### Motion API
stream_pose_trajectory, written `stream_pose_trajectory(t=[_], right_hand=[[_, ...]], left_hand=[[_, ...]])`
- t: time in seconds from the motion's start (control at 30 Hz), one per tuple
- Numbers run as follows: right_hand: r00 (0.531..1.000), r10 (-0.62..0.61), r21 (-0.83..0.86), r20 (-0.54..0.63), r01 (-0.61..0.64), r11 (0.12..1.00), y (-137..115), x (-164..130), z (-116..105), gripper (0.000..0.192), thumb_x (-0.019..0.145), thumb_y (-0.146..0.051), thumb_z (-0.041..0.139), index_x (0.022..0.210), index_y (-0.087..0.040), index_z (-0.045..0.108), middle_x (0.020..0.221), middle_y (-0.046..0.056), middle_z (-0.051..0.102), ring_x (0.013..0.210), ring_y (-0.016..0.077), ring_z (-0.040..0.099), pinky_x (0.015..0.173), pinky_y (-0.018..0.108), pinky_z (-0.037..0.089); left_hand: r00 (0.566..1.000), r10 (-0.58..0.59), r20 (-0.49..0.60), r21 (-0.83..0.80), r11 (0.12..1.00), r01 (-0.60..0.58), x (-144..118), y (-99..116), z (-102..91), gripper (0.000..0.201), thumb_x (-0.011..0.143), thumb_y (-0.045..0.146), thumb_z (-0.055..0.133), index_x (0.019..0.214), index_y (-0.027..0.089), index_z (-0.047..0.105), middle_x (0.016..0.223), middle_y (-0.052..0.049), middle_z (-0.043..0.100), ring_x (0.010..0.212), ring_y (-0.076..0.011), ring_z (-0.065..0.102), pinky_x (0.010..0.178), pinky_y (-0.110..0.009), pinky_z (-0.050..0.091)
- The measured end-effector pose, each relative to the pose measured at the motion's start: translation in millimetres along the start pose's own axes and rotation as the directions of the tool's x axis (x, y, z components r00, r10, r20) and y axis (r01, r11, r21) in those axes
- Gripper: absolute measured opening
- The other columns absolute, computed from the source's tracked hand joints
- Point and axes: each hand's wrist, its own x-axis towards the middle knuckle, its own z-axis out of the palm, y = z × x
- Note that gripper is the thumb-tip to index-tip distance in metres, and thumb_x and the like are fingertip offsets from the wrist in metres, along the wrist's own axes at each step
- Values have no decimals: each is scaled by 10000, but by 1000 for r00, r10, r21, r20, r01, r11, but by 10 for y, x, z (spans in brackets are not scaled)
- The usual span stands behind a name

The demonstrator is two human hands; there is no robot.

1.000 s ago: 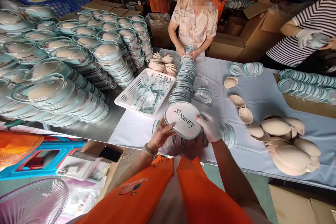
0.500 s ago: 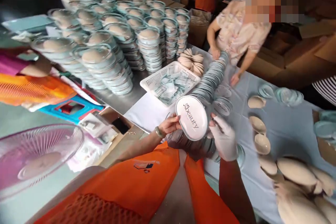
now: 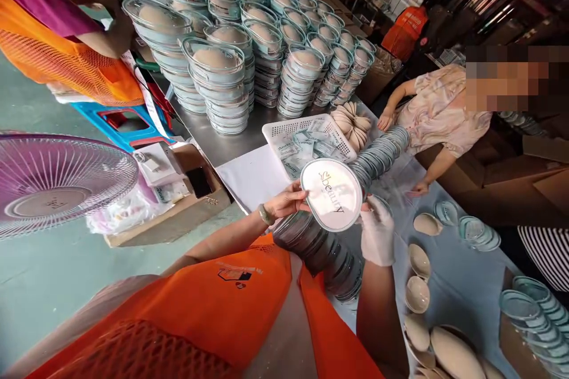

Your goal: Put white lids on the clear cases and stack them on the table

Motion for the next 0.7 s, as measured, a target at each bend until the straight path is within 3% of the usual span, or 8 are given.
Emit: stream_pose_trajectory(t=[0.2,0.43,0.53,0.6,0.7], right_hand=[[998,42,89,36,-45,995,80,-55,-163,572,651,-646,919,996,-215,771,1062,92,781,927,259,735,721,367,624],[952,307,-77,16,-305,949,113,-159,-471,624,533,-584,943,981,-199,741,891,44,749,745,206,675,510,273,538],[970,238,-154,56,-228,962,145,-207,-594,538,589,-554,912,958,-207,732,908,41,754,801,211,673,614,301,566],[986,127,-288,105,-92,953,185,-221,-681,426,639,-485,884,935,-217,736,954,48,763,880,229,687,761,356,597],[985,-95,-581,144,162,797,299,-209,-823,153,733,-344,770,847,-245,743,1069,92,771,1055,280,698,959,424,573]], left_hand=[[1000,15,-24,166,986,-11,9,-18,108,848,631,323,1024,1365,217,612,997,-37,745,911,-239,773,703,-345,707],[992,-89,-92,225,968,108,24,-287,155,826,666,334,1001,1374,212,593,1061,-62,747,966,-249,749,755,-386,702],[992,-105,-70,258,959,120,25,-388,158,833,663,308,980,1383,241,566,1136,-59,731,1003,-250,741,805,-385,680],[999,-18,-43,358,933,32,43,-414,147,863,619,244,969,1375,264,554,1277,-71,700,1105,-262,721,904,-387,649],[981,183,66,614,767,-185,80,-416,101,745,636,196,904,1306,254,582,1504,-125,586,1399,-321,581,1126,-439,539]])
